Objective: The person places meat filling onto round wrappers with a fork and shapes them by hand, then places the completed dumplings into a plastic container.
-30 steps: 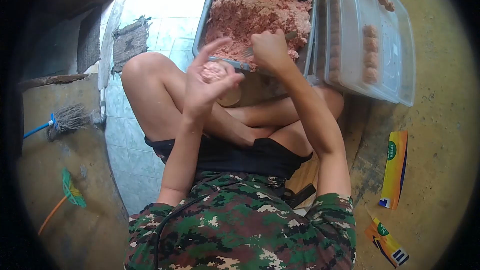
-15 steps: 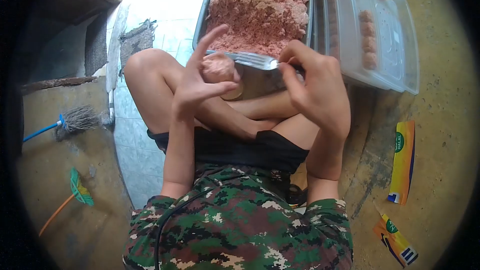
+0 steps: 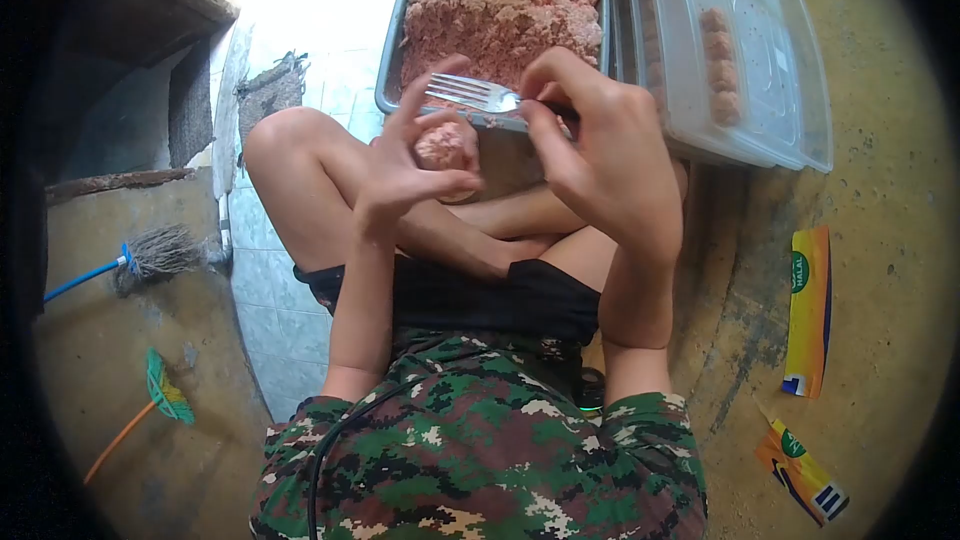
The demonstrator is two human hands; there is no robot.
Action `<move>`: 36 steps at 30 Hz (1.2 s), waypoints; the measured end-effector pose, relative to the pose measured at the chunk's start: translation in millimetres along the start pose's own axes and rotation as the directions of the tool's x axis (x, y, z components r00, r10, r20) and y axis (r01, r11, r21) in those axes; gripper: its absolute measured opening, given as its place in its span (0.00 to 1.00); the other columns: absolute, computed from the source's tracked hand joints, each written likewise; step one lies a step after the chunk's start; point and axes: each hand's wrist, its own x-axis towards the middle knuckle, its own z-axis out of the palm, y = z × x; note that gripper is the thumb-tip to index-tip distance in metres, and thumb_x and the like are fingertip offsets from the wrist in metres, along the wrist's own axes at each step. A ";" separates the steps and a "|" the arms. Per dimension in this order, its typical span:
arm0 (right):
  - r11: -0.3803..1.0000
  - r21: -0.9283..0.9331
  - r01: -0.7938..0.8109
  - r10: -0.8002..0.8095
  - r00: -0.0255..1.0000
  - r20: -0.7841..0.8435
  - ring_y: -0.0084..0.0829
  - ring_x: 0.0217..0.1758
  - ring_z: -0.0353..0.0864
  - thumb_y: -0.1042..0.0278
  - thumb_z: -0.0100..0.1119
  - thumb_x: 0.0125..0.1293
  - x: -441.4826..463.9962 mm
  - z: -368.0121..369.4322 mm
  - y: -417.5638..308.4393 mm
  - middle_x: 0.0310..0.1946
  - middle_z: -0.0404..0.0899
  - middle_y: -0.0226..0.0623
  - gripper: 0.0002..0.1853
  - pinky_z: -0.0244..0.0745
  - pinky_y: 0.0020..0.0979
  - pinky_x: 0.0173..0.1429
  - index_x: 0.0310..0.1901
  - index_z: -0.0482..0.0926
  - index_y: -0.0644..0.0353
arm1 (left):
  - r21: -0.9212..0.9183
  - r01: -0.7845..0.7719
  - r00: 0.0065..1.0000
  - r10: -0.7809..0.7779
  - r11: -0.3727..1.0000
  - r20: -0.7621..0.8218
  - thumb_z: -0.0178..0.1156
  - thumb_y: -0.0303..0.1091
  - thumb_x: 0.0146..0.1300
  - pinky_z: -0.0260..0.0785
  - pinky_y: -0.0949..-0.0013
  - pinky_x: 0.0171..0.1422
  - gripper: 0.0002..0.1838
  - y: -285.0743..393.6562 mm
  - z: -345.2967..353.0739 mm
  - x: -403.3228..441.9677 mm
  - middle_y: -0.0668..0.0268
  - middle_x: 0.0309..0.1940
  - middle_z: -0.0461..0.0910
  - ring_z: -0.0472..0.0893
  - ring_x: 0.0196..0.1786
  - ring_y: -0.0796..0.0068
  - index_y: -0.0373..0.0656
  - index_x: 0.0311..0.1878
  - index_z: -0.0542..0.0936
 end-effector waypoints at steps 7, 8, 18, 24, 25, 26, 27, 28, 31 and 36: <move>0.997 -0.013 -0.075 0.075 0.997 0.017 0.46 0.27 0.81 0.76 0.57 0.59 -2.8 4.4 2.3 0.24 0.79 0.49 0.03 0.73 0.39 0.34 0.34 0.76 0.65 | 0.073 -0.131 0.991 0.129 0.989 0.038 0.67 0.18 0.48 0.65 0.83 0.25 0.43 3.2 6.7 10.1 0.67 0.30 0.80 0.77 0.26 0.87 0.45 0.71 0.65; 0.998 -0.016 -0.066 0.067 0.997 0.023 0.49 0.30 0.81 0.76 0.57 0.59 -4.7 3.9 -2.1 0.25 0.79 0.50 0.03 0.73 0.41 0.36 0.34 0.76 0.65 | 0.075 0.029 0.999 -0.031 0.997 0.027 0.68 0.19 0.48 0.67 0.83 0.27 0.44 8.1 4.6 5.7 0.66 0.31 0.81 0.78 0.28 0.85 0.46 0.71 0.64; 0.996 -0.062 0.069 -0.066 0.997 0.043 0.46 0.29 0.79 0.77 0.56 0.60 -11.2 22.7 6.1 0.25 0.78 0.48 0.02 0.70 0.40 0.34 0.34 0.74 0.65 | 0.072 -0.031 0.996 0.024 0.997 0.087 0.72 0.22 0.45 0.75 0.72 0.49 0.54 7.1 5.9 4.9 0.61 0.61 0.75 0.81 0.46 0.73 0.45 0.76 0.54; 0.982 -0.114 0.148 -0.139 0.987 0.084 0.54 0.34 0.78 0.77 0.54 0.61 -4.2 18.4 5.8 0.27 0.76 0.51 0.02 0.69 0.46 0.39 0.33 0.72 0.65 | 0.385 -0.142 0.990 0.137 0.912 0.040 0.69 0.19 0.45 0.73 0.78 0.42 0.48 11.0 11.2 5.0 0.61 0.64 0.71 0.78 0.43 0.82 0.44 0.74 0.61; 0.982 -0.113 0.153 -0.143 0.986 0.090 0.54 0.34 0.78 0.77 0.54 0.61 -1.8 18.4 3.8 0.27 0.76 0.51 0.02 0.69 0.46 0.39 0.33 0.72 0.65 | 0.462 -0.137 0.988 0.152 0.876 0.004 0.69 0.18 0.46 0.73 0.78 0.42 0.51 10.8 11.4 3.5 0.61 0.63 0.72 0.77 0.42 0.82 0.45 0.75 0.58; 0.987 -0.082 0.135 -0.131 0.989 0.062 0.54 0.33 0.78 0.77 0.54 0.61 -2.8 19.9 2.1 0.27 0.76 0.51 0.02 0.69 0.46 0.39 0.33 0.72 0.65 | 0.461 -0.127 0.990 0.143 0.878 0.000 0.69 0.18 0.46 0.73 0.78 0.42 0.51 10.3 6.9 1.2 0.61 0.63 0.72 0.77 0.42 0.82 0.45 0.75 0.58; 0.991 -0.052 0.121 -0.120 0.992 0.031 0.54 0.33 0.78 0.77 0.54 0.61 -2.9 20.2 0.5 0.27 0.76 0.51 0.02 0.69 0.45 0.38 0.34 0.73 0.65 | 0.290 -0.086 0.996 0.076 0.953 0.043 0.70 0.19 0.47 0.73 0.77 0.40 0.53 10.4 -2.4 1.2 0.64 0.50 0.73 0.77 0.38 0.83 0.47 0.76 0.54; 0.991 -0.053 0.125 -0.123 0.992 0.035 0.54 0.33 0.78 0.77 0.54 0.61 -3.9 16.6 -4.2 0.27 0.76 0.51 0.02 0.69 0.45 0.38 0.34 0.73 0.65 | 0.112 -0.036 0.995 0.025 0.993 0.093 0.70 0.20 0.48 0.72 0.77 0.39 0.55 10.8 -11.4 2.9 0.67 0.37 0.75 0.77 0.34 0.84 0.49 0.77 0.49; 1.000 0.006 -0.021 0.021 1.000 -0.010 0.54 0.33 0.78 0.77 0.55 0.60 -9.0 14.0 -6.8 0.27 0.76 0.51 0.02 0.69 0.46 0.38 0.33 0.72 0.65 | 0.003 0.151 0.975 -0.149 0.989 0.165 0.69 0.17 0.47 0.71 0.77 0.38 0.57 10.1 -8.8 4.2 0.71 0.24 0.76 0.76 0.29 0.86 0.49 0.78 0.47; 0.995 -0.077 0.056 -0.055 0.998 0.018 0.51 0.32 0.78 0.79 0.56 0.59 -15.1 4.2 1.0 0.26 0.75 0.49 0.03 0.71 0.42 0.36 0.34 0.73 0.65 | 0.104 -0.030 0.998 0.024 0.994 0.054 0.70 0.18 0.47 0.74 0.76 0.46 0.44 11.8 5.2 -0.5 0.66 0.36 0.81 0.80 0.38 0.81 0.41 0.70 0.65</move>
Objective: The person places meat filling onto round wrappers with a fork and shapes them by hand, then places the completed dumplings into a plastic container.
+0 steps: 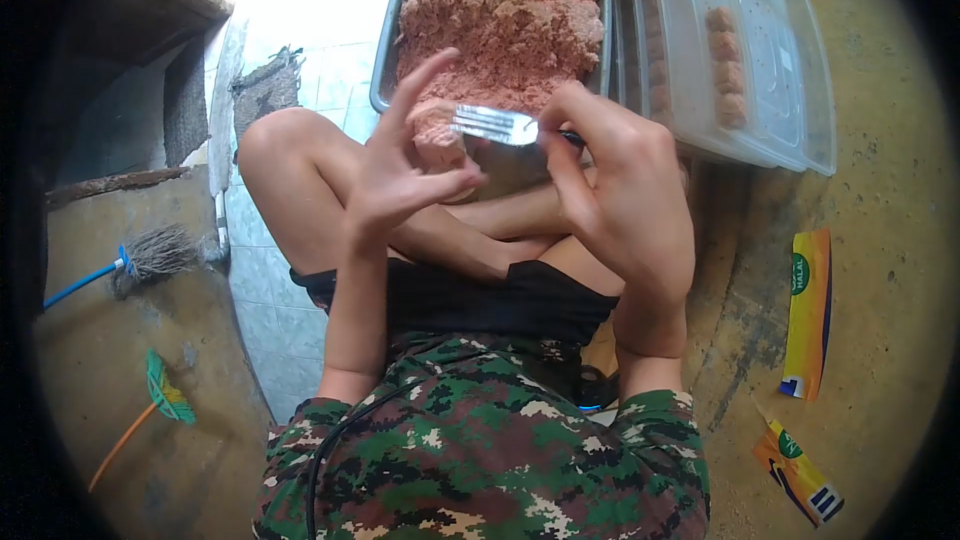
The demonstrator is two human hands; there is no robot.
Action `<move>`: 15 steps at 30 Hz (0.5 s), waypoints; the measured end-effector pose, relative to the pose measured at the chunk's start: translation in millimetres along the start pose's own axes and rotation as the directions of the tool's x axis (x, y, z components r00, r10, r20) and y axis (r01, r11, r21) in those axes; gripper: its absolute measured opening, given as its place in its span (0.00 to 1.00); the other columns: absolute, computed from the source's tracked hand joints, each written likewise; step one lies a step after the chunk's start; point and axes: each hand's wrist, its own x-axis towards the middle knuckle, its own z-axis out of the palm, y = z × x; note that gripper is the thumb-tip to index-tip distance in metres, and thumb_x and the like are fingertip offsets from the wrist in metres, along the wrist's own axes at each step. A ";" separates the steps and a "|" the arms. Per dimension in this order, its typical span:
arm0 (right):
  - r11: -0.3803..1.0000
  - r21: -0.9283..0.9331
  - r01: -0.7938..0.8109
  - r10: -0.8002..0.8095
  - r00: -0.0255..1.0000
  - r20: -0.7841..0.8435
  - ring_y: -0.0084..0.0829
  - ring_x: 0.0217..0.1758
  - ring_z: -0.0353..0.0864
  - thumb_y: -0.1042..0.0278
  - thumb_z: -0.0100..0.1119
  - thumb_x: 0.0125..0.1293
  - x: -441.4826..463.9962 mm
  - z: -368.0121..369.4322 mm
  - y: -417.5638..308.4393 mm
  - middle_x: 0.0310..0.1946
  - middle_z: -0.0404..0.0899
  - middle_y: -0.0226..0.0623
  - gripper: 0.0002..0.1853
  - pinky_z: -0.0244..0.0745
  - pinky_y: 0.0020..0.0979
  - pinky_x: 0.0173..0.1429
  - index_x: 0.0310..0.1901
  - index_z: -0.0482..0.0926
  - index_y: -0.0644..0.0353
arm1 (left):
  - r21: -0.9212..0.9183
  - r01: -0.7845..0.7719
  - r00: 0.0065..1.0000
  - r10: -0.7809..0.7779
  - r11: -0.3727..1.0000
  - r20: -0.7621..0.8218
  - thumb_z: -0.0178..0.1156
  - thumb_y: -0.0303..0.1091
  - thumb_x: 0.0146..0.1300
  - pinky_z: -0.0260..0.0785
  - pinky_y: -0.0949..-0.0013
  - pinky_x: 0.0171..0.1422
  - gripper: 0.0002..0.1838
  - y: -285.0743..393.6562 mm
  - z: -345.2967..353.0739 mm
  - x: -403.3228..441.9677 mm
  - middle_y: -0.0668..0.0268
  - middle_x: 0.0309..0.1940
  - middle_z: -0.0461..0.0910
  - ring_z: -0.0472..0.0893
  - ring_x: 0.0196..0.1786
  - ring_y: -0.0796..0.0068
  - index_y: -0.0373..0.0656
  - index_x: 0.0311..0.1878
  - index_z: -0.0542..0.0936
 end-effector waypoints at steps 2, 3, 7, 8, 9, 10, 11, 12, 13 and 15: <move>0.996 0.087 0.000 0.000 1.000 0.002 0.54 0.34 0.78 0.77 0.55 0.60 1.0 -0.3 -3.2 0.29 0.77 0.51 0.03 0.70 0.46 0.37 0.35 0.74 0.65 | -0.232 -0.067 0.998 0.067 0.970 -0.009 0.70 0.20 0.48 0.73 0.78 0.45 0.39 3.0 3.0 -1.0 0.65 0.38 0.81 0.80 0.40 0.81 0.41 0.67 0.70; 0.996 0.089 -0.008 0.008 1.000 -0.001 0.54 0.34 0.78 0.77 0.55 0.60 3.4 2.8 -1.1 0.29 0.77 0.51 0.03 0.70 0.46 0.37 0.35 0.74 0.65 | -0.138 -0.087 0.996 0.083 0.987 -0.037 0.70 0.21 0.49 0.74 0.78 0.46 0.37 1.3 5.1 -1.0 0.65 0.39 0.82 0.80 0.41 0.82 0.41 0.66 0.71; 0.995 0.042 0.091 -0.095 0.989 0.113 0.49 0.32 0.78 0.79 0.57 0.58 12.2 16.8 13.1 0.29 0.77 0.48 0.05 0.73 0.39 0.38 0.37 0.75 0.65 | 0.194 0.027 1.000 -0.029 0.981 0.009 0.66 0.18 0.49 0.75 0.76 0.46 0.41 -8.8 8.5 -4.8 0.63 0.50 0.80 0.80 0.47 0.79 0.40 0.70 0.66; 0.994 0.015 0.113 -0.113 0.990 0.081 0.51 0.33 0.78 0.78 0.57 0.59 9.1 15.1 15.5 0.29 0.77 0.48 0.05 0.73 0.40 0.39 0.37 0.75 0.65 | 0.182 0.067 0.996 -0.055 0.981 -0.066 0.65 0.17 0.48 0.75 0.77 0.46 0.41 -10.2 11.1 -4.2 0.63 0.50 0.80 0.80 0.47 0.79 0.40 0.70 0.66; 0.988 -0.028 0.153 -0.151 0.987 0.046 0.52 0.33 0.78 0.77 0.58 0.59 11.7 9.8 18.6 0.29 0.77 0.49 0.05 0.73 0.41 0.39 0.38 0.75 0.64 | 0.157 0.053 0.995 -0.040 0.986 -0.086 0.64 0.17 0.48 0.75 0.77 0.46 0.41 -6.1 14.6 0.7 0.63 0.49 0.80 0.81 0.46 0.78 0.41 0.70 0.66; 0.986 -0.003 0.164 -0.164 0.986 0.041 0.52 0.33 0.78 0.77 0.57 0.59 12.4 9.1 21.6 0.29 0.77 0.49 0.05 0.73 0.42 0.39 0.38 0.75 0.64 | 0.133 0.038 0.994 -0.024 0.990 -0.106 0.63 0.17 0.47 0.74 0.78 0.46 0.41 -1.9 18.3 5.3 0.63 0.48 0.80 0.81 0.45 0.78 0.41 0.70 0.67; 0.985 0.034 0.171 -0.172 0.984 0.041 0.52 0.33 0.78 0.76 0.57 0.59 11.6 12.7 24.5 0.28 0.77 0.49 0.05 0.72 0.43 0.39 0.38 0.75 0.64 | 0.139 0.071 0.995 -0.059 0.988 -0.085 0.65 0.18 0.47 0.74 0.78 0.45 0.42 0.3 16.6 4.4 0.63 0.44 0.81 0.81 0.43 0.78 0.41 0.70 0.66; 0.988 0.080 0.133 -0.143 0.979 0.143 0.50 0.33 0.79 0.76 0.57 0.59 12.8 17.9 29.6 0.27 0.78 0.49 0.04 0.73 0.43 0.39 0.36 0.76 0.64 | 0.146 0.103 0.993 -0.095 0.984 -0.064 0.66 0.19 0.47 0.74 0.78 0.45 0.42 3.0 14.9 3.5 0.63 0.40 0.81 0.81 0.41 0.77 0.41 0.70 0.65; 0.991 0.062 0.122 -0.129 0.985 0.117 0.50 0.33 0.79 0.76 0.57 0.59 10.5 11.4 35.5 0.27 0.78 0.49 0.04 0.73 0.43 0.39 0.36 0.76 0.64 | 0.155 0.135 0.991 -0.130 0.979 -0.043 0.68 0.21 0.47 0.74 0.78 0.44 0.43 6.1 13.4 2.3 0.63 0.36 0.81 0.81 0.39 0.77 0.41 0.71 0.65; 0.998 0.047 0.034 -0.033 0.999 -0.028 0.48 0.33 0.81 0.74 0.57 0.60 12.9 -2.9 48.7 0.27 0.78 0.48 0.03 0.73 0.44 0.40 0.34 0.77 0.64 | -0.218 0.215 0.967 -0.177 0.952 0.183 0.69 0.21 0.47 0.74 0.79 0.40 0.46 15.8 -10.2 -7.2 0.61 0.35 0.80 0.79 0.34 0.79 0.42 0.73 0.61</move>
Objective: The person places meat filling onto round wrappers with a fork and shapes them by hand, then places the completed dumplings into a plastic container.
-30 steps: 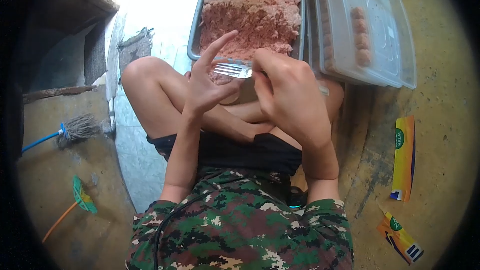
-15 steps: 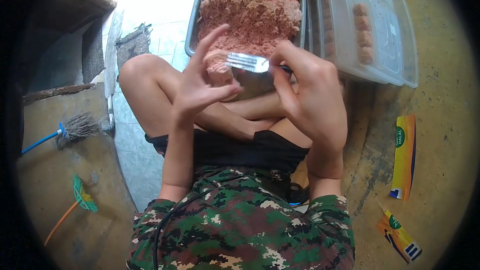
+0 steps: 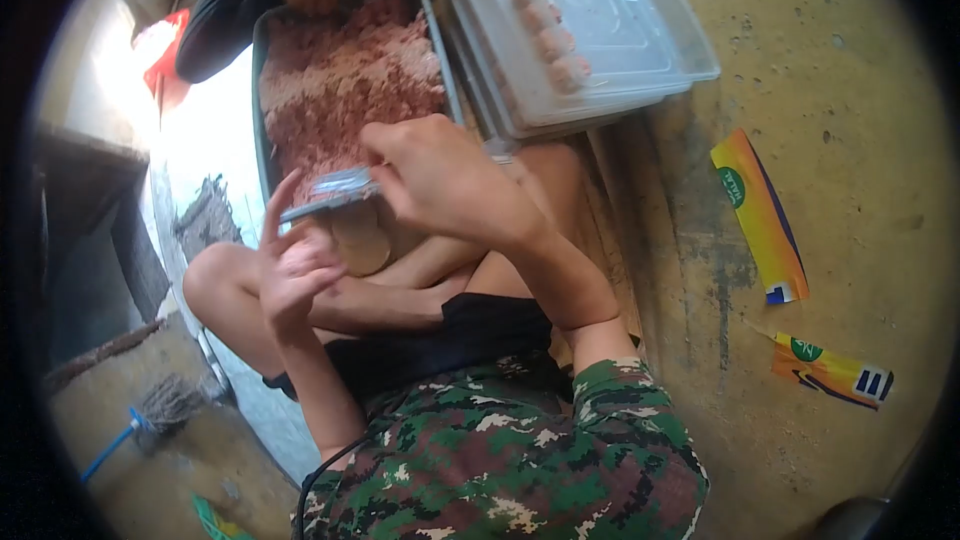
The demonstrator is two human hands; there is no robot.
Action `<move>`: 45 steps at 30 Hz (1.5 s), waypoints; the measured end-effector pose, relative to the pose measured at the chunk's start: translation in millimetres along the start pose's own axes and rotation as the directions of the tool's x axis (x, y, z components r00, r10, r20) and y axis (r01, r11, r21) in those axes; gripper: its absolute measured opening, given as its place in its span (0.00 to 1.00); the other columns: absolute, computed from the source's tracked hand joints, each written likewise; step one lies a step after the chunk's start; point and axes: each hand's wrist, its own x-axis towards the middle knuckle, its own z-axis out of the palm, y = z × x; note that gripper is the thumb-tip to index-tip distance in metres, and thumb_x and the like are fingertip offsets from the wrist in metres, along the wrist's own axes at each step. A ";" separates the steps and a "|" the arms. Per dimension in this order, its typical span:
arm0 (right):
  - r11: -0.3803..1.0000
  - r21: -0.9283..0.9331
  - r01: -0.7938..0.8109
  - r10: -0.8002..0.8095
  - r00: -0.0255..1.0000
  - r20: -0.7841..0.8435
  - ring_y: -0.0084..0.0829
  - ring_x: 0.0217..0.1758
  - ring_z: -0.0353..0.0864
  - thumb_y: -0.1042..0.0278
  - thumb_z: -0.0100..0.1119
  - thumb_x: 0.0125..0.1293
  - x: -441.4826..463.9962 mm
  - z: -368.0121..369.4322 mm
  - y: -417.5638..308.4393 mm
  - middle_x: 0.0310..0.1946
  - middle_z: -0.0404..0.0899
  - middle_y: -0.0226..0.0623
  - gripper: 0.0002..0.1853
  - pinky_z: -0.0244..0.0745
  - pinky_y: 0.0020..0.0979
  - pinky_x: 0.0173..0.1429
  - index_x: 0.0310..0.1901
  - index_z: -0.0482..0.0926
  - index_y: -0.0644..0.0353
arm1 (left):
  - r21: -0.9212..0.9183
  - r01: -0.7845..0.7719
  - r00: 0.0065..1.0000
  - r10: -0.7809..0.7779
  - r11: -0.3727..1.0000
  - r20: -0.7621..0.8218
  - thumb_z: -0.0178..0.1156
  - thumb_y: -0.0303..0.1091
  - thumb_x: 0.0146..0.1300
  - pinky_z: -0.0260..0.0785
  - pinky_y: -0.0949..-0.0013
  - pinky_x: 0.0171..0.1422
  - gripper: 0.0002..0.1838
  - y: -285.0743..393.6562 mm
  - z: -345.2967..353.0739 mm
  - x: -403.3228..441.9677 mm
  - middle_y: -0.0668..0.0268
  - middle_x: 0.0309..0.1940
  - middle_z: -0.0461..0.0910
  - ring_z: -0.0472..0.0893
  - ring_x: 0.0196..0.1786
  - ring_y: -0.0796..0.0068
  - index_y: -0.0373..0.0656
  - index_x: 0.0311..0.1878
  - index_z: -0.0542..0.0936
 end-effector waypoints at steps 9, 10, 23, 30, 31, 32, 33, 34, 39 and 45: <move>0.990 0.063 0.124 -0.122 0.992 -0.035 0.58 0.40 0.80 0.76 0.63 0.48 -20.8 32.8 7.8 0.44 0.75 0.55 0.10 0.76 0.48 0.47 0.35 0.80 0.64 | 0.270 -0.248 0.926 0.310 0.930 -0.217 0.73 0.54 0.49 0.70 0.74 0.42 0.65 -67.2 32.4 32.6 0.48 0.56 0.72 0.77 0.41 0.73 0.55 0.78 0.34; 1.000 0.011 0.005 -0.006 0.998 0.060 0.54 0.41 0.80 0.76 0.63 0.50 -21.8 36.5 -1.3 0.40 0.74 0.51 0.10 0.76 0.44 0.48 0.36 0.79 0.62 | 0.358 -0.279 0.911 0.363 0.891 -0.193 0.69 0.62 0.49 0.71 0.70 0.46 0.66 -64.5 39.3 34.7 0.47 0.60 0.67 0.76 0.46 0.68 0.55 0.78 0.31; 0.830 -0.298 -0.471 0.504 0.863 0.041 0.38 0.40 0.84 0.55 0.49 0.66 -19.4 -190.1 139.1 0.34 0.85 0.44 0.19 0.76 0.37 0.49 0.46 0.83 0.61 | 0.469 -0.118 0.972 0.199 0.876 -0.128 0.57 0.54 0.69 0.74 0.66 0.53 0.47 -69.9 27.4 40.2 0.53 0.61 0.73 0.81 0.51 0.62 0.49 0.79 0.38; 0.795 -0.494 -0.354 0.363 0.928 -0.080 0.49 0.51 0.80 0.57 0.38 0.70 -35.5 -155.5 109.7 0.46 0.83 0.51 0.24 0.72 0.40 0.58 0.51 0.81 0.64 | 0.443 -0.003 0.985 0.078 0.897 -0.152 0.53 0.50 0.73 0.74 0.68 0.53 0.41 -68.9 14.9 32.8 0.55 0.54 0.77 0.81 0.50 0.68 0.46 0.78 0.42; 0.777 -0.516 -0.360 0.300 0.933 -0.200 0.51 0.54 0.79 0.57 0.41 0.69 -41.7 -146.1 100.7 0.46 0.82 0.52 0.22 0.71 0.43 0.59 0.49 0.82 0.61 | 0.439 0.006 0.984 0.072 0.898 -0.161 0.53 0.50 0.73 0.74 0.68 0.53 0.41 -69.4 16.6 30.1 0.55 0.54 0.77 0.81 0.50 0.68 0.46 0.78 0.42; 0.778 -0.517 -0.357 0.300 0.934 -0.193 0.51 0.54 0.79 0.57 0.41 0.69 -46.1 -143.1 87.1 0.46 0.82 0.52 0.22 0.71 0.43 0.59 0.49 0.82 0.61 | 0.453 0.016 0.984 0.067 0.891 -0.166 0.52 0.48 0.73 0.74 0.68 0.53 0.40 -68.8 18.1 31.1 0.55 0.53 0.78 0.81 0.50 0.68 0.45 0.78 0.44; 0.841 -0.423 -0.337 0.157 0.901 -0.405 0.49 0.53 0.80 0.58 0.44 0.68 -45.5 -143.1 63.4 0.47 0.82 0.51 0.20 0.72 0.42 0.59 0.50 0.82 0.60 | 0.467 0.025 0.983 0.064 0.884 -0.174 0.52 0.47 0.73 0.74 0.69 0.52 0.38 -67.9 18.2 33.1 0.56 0.53 0.78 0.81 0.50 0.68 0.43 0.77 0.46; 0.903 -0.367 -0.222 0.039 0.895 -0.445 0.46 0.53 0.80 0.58 0.47 0.67 -51.4 -131.0 56.4 0.47 0.82 0.48 0.19 0.72 0.41 0.59 0.49 0.82 0.60 | 0.462 0.030 0.980 0.064 0.886 -0.187 0.52 0.47 0.73 0.74 0.69 0.52 0.38 -66.9 17.1 34.9 0.56 0.53 0.78 0.81 0.50 0.68 0.43 0.77 0.46; 0.973 -0.223 0.061 0.073 0.835 0.545 0.48 0.39 0.85 0.70 0.58 0.56 -39.8 69.2 57.0 0.31 0.83 0.49 0.06 0.78 0.45 0.39 0.34 0.81 0.61 | 0.375 -0.140 0.857 0.302 0.916 -0.417 0.52 0.42 0.73 0.73 0.70 0.50 0.33 -47.9 2.8 32.5 0.56 0.51 0.78 0.81 0.48 0.69 0.40 0.74 0.54; 0.978 -0.209 0.012 0.030 0.980 0.196 0.47 0.34 0.86 0.70 0.62 0.52 -40.8 224.1 98.3 0.28 0.84 0.48 0.05 0.82 0.44 0.39 0.25 0.84 0.62 | 0.291 -0.160 0.855 0.280 0.943 -0.438 0.53 0.38 0.72 0.73 0.70 0.49 0.30 -45.2 -4.6 14.2 0.58 0.47 0.80 0.81 0.45 0.71 0.40 0.73 0.58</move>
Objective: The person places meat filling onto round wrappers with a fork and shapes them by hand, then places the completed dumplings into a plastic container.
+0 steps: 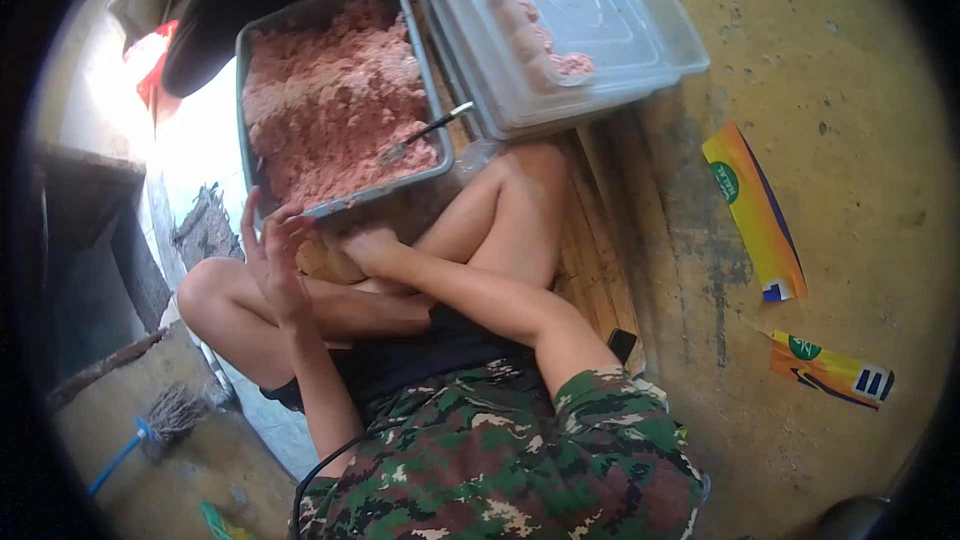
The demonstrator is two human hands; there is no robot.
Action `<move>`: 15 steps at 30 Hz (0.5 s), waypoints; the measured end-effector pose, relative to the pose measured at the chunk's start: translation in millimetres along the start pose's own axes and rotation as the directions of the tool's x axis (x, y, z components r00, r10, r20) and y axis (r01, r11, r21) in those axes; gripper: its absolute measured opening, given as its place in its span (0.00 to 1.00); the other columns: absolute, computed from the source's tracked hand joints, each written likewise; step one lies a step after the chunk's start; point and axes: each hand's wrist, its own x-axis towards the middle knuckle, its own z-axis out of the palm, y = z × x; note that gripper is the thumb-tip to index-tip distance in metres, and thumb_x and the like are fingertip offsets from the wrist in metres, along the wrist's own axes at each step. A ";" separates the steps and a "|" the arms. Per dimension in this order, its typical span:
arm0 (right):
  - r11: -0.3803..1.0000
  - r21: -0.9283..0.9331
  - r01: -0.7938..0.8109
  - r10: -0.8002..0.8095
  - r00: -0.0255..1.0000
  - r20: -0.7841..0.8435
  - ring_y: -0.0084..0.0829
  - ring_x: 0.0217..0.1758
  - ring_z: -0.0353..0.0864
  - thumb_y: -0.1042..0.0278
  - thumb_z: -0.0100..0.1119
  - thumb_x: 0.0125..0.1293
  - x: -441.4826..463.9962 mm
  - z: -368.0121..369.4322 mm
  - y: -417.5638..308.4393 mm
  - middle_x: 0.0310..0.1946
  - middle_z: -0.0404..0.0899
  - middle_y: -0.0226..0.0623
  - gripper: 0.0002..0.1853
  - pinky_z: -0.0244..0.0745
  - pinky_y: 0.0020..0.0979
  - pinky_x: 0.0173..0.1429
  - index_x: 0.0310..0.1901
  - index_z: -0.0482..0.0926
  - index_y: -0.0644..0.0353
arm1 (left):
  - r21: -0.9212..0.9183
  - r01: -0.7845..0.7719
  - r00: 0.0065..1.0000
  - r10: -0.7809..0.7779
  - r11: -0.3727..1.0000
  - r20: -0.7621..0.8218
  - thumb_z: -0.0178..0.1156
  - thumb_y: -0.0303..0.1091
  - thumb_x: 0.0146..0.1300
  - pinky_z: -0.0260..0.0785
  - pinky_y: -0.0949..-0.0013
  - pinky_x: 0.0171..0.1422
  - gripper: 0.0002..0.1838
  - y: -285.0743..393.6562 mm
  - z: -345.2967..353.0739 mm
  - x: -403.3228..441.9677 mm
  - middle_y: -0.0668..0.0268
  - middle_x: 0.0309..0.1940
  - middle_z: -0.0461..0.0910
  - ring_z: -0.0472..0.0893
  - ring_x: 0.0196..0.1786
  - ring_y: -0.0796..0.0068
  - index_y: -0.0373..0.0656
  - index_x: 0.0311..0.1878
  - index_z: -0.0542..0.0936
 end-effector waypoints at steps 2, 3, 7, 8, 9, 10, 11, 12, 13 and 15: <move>0.999 -0.051 -0.013 0.018 0.994 0.107 0.47 0.34 0.86 0.69 0.62 0.52 4.0 3.5 0.5 0.28 0.84 0.47 0.05 0.82 0.43 0.38 0.26 0.84 0.60 | -0.045 0.021 0.999 -0.019 0.999 0.038 0.55 0.30 0.70 0.72 0.73 0.48 0.26 0.6 -2.5 1.3 0.61 0.44 0.80 0.80 0.44 0.74 0.39 0.70 0.63; 0.995 -0.096 -0.042 0.061 0.976 0.207 0.46 0.34 0.86 0.68 0.62 0.53 3.6 -4.6 -2.0 0.29 0.84 0.46 0.05 0.82 0.43 0.38 0.27 0.84 0.59 | -0.064 0.008 1.000 -0.006 0.998 0.027 0.55 0.30 0.70 0.72 0.73 0.48 0.26 2.7 -1.5 1.5 0.61 0.44 0.80 0.80 0.44 0.74 0.39 0.70 0.63; 0.981 -0.189 0.046 0.000 0.972 0.236 0.44 0.34 0.86 0.68 0.62 0.53 0.3 -21.3 -17.3 0.29 0.84 0.46 0.05 0.81 0.42 0.37 0.27 0.84 0.57 | -0.080 0.053 0.997 -0.048 0.995 0.061 0.60 0.24 0.66 0.72 0.74 0.50 0.26 9.5 -2.1 1.2 0.63 0.42 0.80 0.79 0.44 0.75 0.38 0.67 0.68; 0.981 -0.184 0.061 -0.018 0.974 0.226 0.45 0.34 0.86 0.68 0.62 0.52 0.2 -16.5 -18.7 0.29 0.84 0.46 0.05 0.82 0.42 0.37 0.28 0.84 0.57 | -0.065 0.076 0.995 -0.071 0.995 0.072 0.59 0.24 0.66 0.72 0.74 0.50 0.25 8.7 -3.3 -0.2 0.63 0.42 0.80 0.79 0.44 0.75 0.38 0.66 0.68; 0.981 -0.178 0.074 -0.035 0.976 0.213 0.45 0.34 0.86 0.69 0.61 0.52 -0.9 -13.4 -19.5 0.29 0.84 0.46 0.05 0.82 0.42 0.38 0.29 0.85 0.57 | -0.048 0.098 0.992 -0.094 0.994 0.084 0.59 0.24 0.67 0.72 0.74 0.50 0.24 7.7 -3.8 -1.9 0.63 0.42 0.80 0.79 0.44 0.75 0.37 0.65 0.69; 0.982 -0.175 0.069 -0.032 0.979 0.203 0.45 0.34 0.86 0.69 0.61 0.52 -2.8 -11.5 -19.6 0.29 0.84 0.46 0.05 0.82 0.42 0.38 0.29 0.85 0.57 | -0.041 0.095 0.992 -0.091 0.995 0.092 0.59 0.24 0.67 0.72 0.74 0.50 0.24 6.4 -4.4 -3.6 0.63 0.42 0.80 0.79 0.44 0.75 0.37 0.65 0.69; 0.989 -0.137 0.063 -0.036 0.981 0.191 0.45 0.35 0.86 0.69 0.61 0.52 -3.2 -11.2 -18.5 0.29 0.84 0.47 0.05 0.82 0.43 0.38 0.29 0.85 0.58 | -0.048 0.098 0.991 -0.093 0.994 0.099 0.59 0.24 0.67 0.72 0.74 0.50 0.23 4.8 -5.1 -3.8 0.63 0.42 0.80 0.79 0.44 0.75 0.37 0.65 0.69; 0.992 -0.103 0.067 -0.047 0.983 0.179 0.46 0.35 0.86 0.69 0.62 0.52 0.1 -16.9 -17.6 0.29 0.84 0.48 0.06 0.81 0.44 0.38 0.29 0.85 0.59 | -0.059 0.093 0.991 -0.087 0.994 0.099 0.59 0.24 0.67 0.72 0.74 0.50 0.23 4.5 -5.9 -1.2 0.62 0.42 0.80 0.79 0.44 0.75 0.37 0.64 0.70; 0.992 -0.104 0.076 -0.058 0.984 0.171 0.46 0.35 0.86 0.69 0.62 0.52 1.4 -22.0 -16.4 0.29 0.84 0.48 0.06 0.81 0.44 0.38 0.29 0.85 0.59 | -0.055 0.080 0.992 -0.075 0.995 0.097 0.59 0.24 0.67 0.72 0.74 0.50 0.23 5.8 -7.9 0.2 0.62 0.42 0.80 0.79 0.44 0.75 0.37 0.64 0.70; 0.992 -0.129 -0.018 0.047 0.972 0.229 0.47 0.35 0.86 0.69 0.61 0.53 -4.7 -36.4 -9.9 0.29 0.84 0.49 0.06 0.81 0.45 0.39 0.29 0.84 0.61 | -0.060 0.055 0.995 -0.049 0.997 0.086 0.59 0.27 0.67 0.72 0.74 0.47 0.23 3.9 -8.8 -3.5 0.63 0.41 0.81 0.80 0.43 0.77 0.37 0.65 0.70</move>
